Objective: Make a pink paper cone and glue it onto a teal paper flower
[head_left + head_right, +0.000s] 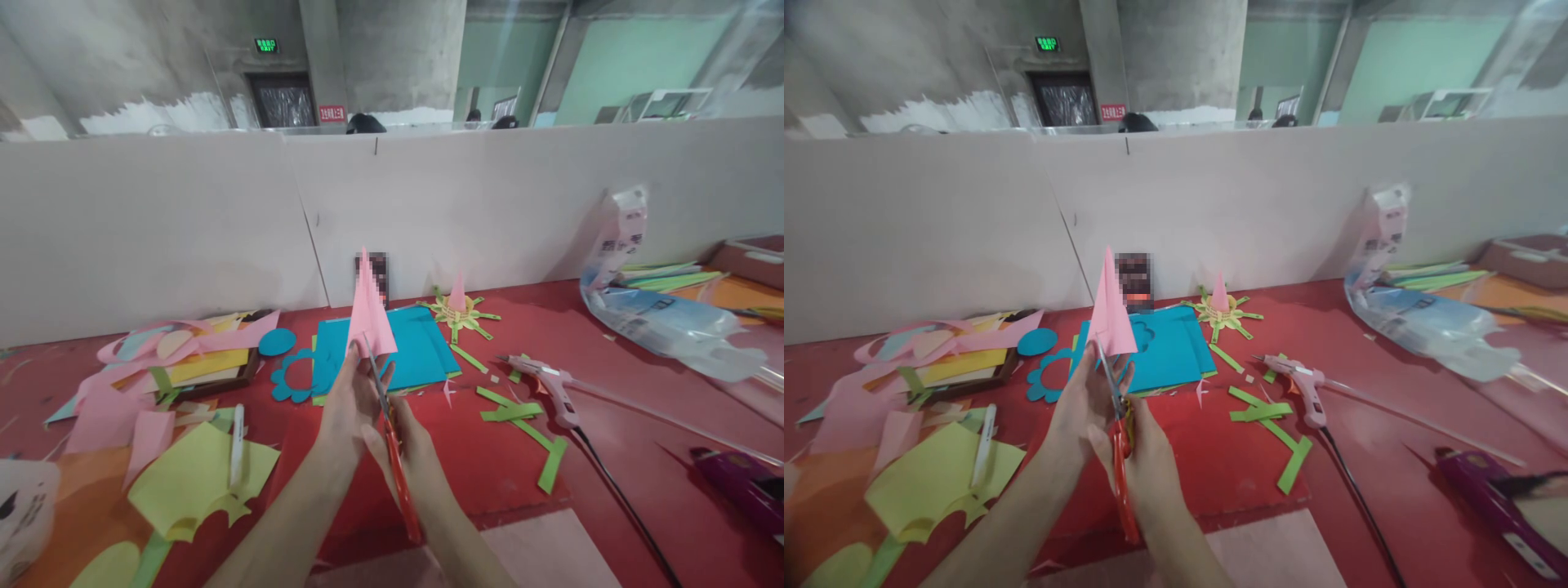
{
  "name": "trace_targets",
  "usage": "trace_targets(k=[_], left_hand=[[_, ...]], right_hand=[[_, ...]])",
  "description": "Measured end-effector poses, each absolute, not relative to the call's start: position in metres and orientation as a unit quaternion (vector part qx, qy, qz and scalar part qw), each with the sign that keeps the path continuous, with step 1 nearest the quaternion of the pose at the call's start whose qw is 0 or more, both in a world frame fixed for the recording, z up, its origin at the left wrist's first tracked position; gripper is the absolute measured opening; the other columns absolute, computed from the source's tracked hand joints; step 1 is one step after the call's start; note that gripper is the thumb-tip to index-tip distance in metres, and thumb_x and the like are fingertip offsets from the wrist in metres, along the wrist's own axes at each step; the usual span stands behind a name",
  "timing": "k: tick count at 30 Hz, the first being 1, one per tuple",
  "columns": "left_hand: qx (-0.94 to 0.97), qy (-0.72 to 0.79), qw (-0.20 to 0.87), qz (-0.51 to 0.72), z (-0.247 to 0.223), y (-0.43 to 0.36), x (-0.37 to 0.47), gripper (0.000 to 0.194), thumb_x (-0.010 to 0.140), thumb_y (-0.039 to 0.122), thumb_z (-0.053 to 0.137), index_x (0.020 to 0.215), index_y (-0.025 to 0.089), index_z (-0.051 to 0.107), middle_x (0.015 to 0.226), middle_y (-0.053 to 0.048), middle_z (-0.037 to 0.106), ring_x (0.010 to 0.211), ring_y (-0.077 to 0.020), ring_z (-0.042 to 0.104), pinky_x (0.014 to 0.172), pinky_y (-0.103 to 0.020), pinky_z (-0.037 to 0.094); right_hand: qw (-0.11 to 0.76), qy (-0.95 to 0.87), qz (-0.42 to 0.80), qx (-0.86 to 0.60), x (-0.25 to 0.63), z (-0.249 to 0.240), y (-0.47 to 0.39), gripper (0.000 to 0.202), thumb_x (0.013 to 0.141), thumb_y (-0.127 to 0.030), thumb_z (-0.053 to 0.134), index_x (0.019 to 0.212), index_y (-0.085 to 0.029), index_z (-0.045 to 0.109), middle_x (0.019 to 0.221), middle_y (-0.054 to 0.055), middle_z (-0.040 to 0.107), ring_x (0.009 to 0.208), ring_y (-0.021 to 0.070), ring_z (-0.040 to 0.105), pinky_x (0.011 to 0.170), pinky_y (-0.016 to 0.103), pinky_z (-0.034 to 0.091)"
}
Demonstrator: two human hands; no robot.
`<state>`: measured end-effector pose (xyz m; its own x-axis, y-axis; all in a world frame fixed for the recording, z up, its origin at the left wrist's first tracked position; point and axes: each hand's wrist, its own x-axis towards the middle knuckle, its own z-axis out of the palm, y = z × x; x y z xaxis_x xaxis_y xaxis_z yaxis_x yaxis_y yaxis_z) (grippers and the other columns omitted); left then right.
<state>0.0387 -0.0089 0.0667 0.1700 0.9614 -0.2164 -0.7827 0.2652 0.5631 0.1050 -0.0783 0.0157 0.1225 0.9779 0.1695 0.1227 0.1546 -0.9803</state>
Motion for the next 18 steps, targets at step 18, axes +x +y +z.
trace_targets(k=[18], left_hand=[[0.219, 0.257, 0.728, 0.596, 0.062, -0.004, 0.037, 0.021, 0.082, 0.033, 0.053, 0.094, 0.018, 0.062, 0.087, -0.004, 0.067, 0.088, -0.0139, 0.062, 0.087, -0.026, 0.044]], right_hand=[[0.588, -0.462, 0.449, -0.49, 0.101, 0.032, -0.082, 0.05, 0.075, -0.053, 0.053, 0.112, -0.019, 0.054, 0.065, -0.001, 0.053, 0.057, 0.0114, 0.046, 0.058, 0.022, 0.042]])
